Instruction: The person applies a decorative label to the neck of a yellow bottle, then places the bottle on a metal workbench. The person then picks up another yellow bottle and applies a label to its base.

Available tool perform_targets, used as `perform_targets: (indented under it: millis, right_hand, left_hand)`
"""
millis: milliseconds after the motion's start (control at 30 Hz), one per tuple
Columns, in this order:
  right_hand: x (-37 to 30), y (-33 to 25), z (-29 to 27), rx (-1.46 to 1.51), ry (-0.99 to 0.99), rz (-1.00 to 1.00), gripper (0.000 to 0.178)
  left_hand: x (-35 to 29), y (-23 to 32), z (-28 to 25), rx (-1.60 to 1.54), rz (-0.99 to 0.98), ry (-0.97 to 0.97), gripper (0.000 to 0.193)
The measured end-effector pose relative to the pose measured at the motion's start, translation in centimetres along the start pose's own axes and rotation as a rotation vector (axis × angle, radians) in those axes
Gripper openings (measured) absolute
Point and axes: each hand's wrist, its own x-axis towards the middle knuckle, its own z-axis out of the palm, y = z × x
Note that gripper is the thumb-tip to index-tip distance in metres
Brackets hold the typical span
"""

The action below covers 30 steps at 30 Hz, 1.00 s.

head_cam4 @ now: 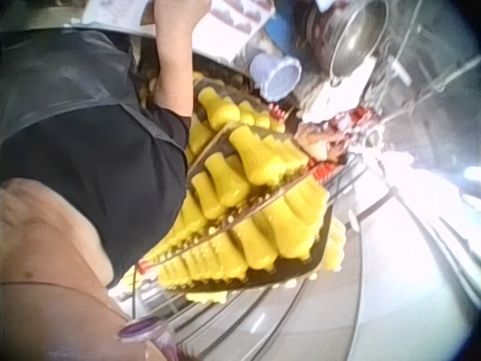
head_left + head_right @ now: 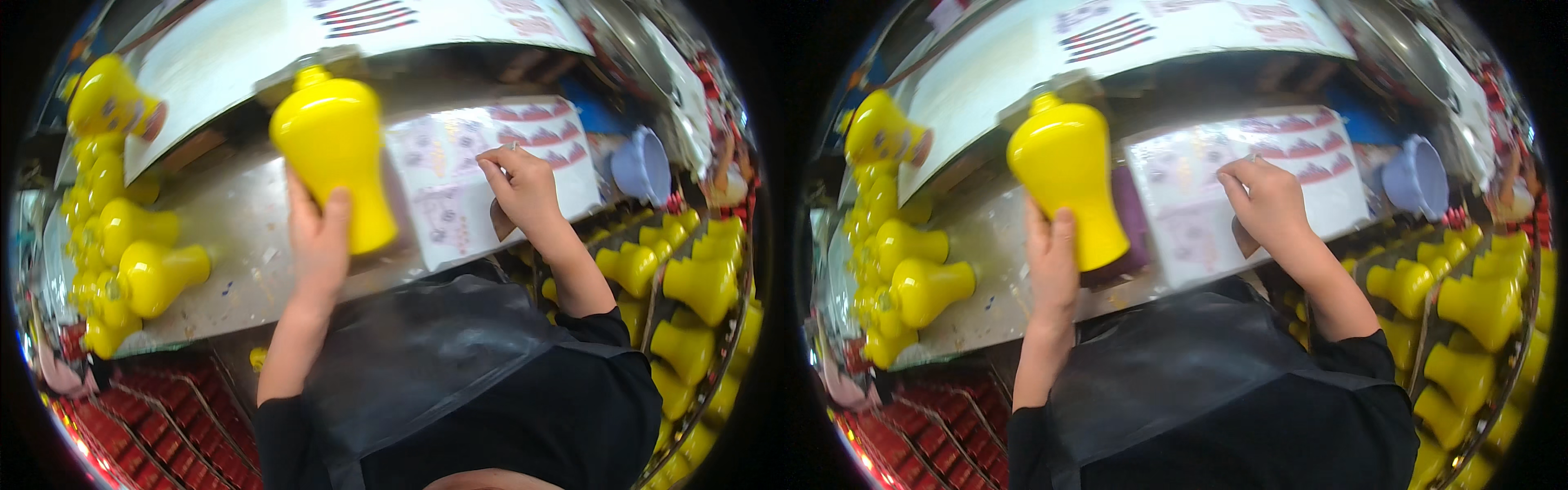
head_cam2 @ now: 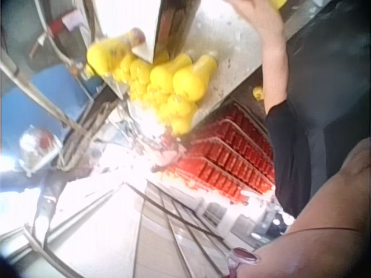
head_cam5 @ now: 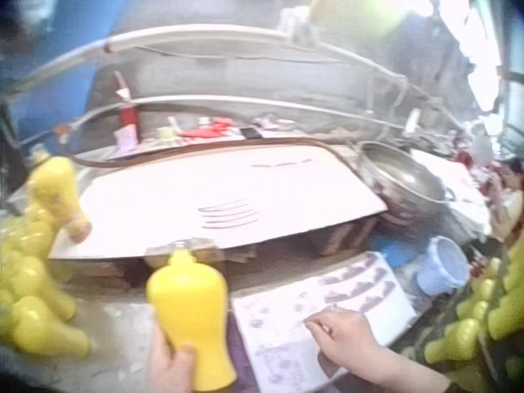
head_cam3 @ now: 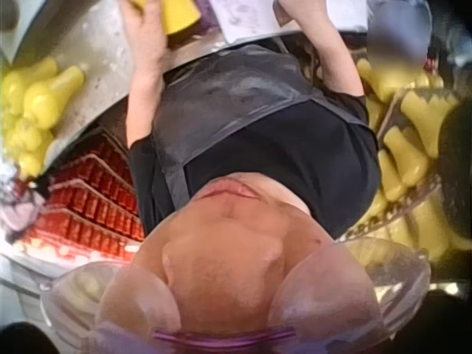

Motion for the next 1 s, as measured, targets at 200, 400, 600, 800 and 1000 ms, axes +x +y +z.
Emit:
perform_targets:
  millis: [200, 400, 600, 800, 1000]
  right_hand:
    - [-6.5, 5.4, -2.5, -0.397, 0.159, 0.014, 0.014]
    - [-6.9, 8.1, -2.5, -0.564, 0.101, 0.185, 0.028]
    - [-4.8, 11.1, -4.3, -0.673, 0.090, 0.285, 0.029]
    - [-6.2, 10.5, -4.2, -0.678, -0.047, 0.329, 0.029]
    - [-4.8, 11.2, -4.6, -0.634, -0.004, 0.244, 0.029]
  left_hand:
    - [-1.8, -0.4, 1.0, 0.296, 0.157, 0.078, 0.076]
    - [-2.7, -1.0, 1.4, 0.392, 0.215, 0.086, 0.079]
    - [-3.6, 0.6, 2.3, 0.873, 0.724, 0.153, 0.064]
    - [-2.7, 1.7, 6.0, 0.796, 0.903, -0.359, 0.037]
    - [-1.3, -1.1, 11.2, 0.796, 0.809, -0.645, 0.042]
